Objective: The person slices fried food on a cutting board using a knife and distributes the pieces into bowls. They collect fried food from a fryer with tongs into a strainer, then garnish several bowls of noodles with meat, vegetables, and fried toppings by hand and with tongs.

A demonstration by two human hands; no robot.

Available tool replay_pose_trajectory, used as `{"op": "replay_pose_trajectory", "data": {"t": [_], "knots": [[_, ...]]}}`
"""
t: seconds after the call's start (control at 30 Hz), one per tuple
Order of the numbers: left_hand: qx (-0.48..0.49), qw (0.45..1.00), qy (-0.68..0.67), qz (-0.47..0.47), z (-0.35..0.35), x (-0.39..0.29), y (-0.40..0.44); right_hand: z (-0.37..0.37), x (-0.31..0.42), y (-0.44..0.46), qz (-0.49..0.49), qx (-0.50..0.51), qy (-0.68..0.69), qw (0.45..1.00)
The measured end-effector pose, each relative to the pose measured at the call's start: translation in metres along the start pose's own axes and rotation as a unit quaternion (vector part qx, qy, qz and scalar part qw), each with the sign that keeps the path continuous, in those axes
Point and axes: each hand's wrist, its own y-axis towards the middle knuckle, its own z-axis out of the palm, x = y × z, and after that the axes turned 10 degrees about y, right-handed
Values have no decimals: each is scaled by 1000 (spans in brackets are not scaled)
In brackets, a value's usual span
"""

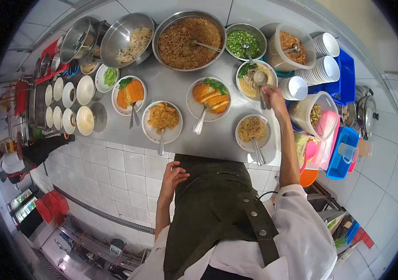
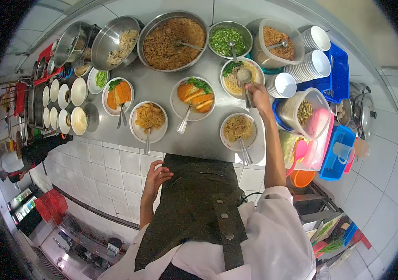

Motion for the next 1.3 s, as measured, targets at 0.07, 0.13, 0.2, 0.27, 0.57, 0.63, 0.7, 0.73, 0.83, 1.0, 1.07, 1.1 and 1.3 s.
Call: {"op": "replay_pose_trajectory", "data": {"t": [0.07,0.13,0.2,0.27,0.57,0.63,0.7,0.73,0.83,1.0,1.07,1.1,1.3], "knots": [[-9,1000,-3,-3,-5,4,-3,10,-2,6,5,-8,-27,1000],[-21,1000,-8,-5,-6,7,-9,12,1,3,9,-29,-50,998],[-32,999,-4,-20,-9,9,-17,13,5,10,-17,-46,-81,996],[-28,999,-20,-8,-17,19,-23,2,-2,16,-34,-46,-55,997],[-97,983,48,149,-113,-44,-25,155,117,-28,-93,142,-6,985],[-126,962,71,231,-143,-106,-4,229,144,-21,-117,239,-33,963],[-184,928,36,322,-179,-159,40,307,156,-2,-34,235,5,971],[-194,922,-1,335,-198,-184,65,340,157,19,-33,241,-1,970],[-328,856,147,373,-264,-221,152,422,139,70,49,264,-25,963],[-323,916,80,225,-318,-196,290,487,118,62,-263,16,-449,854],[-282,933,69,213,-312,-199,293,525,113,11,-408,-84,-499,760],[-235,944,-8,231,-305,-207,281,546,114,-9,-366,-7,-501,784],[-456,786,248,337,-294,-213,250,630,25,64,-404,191,-452,772]]}}
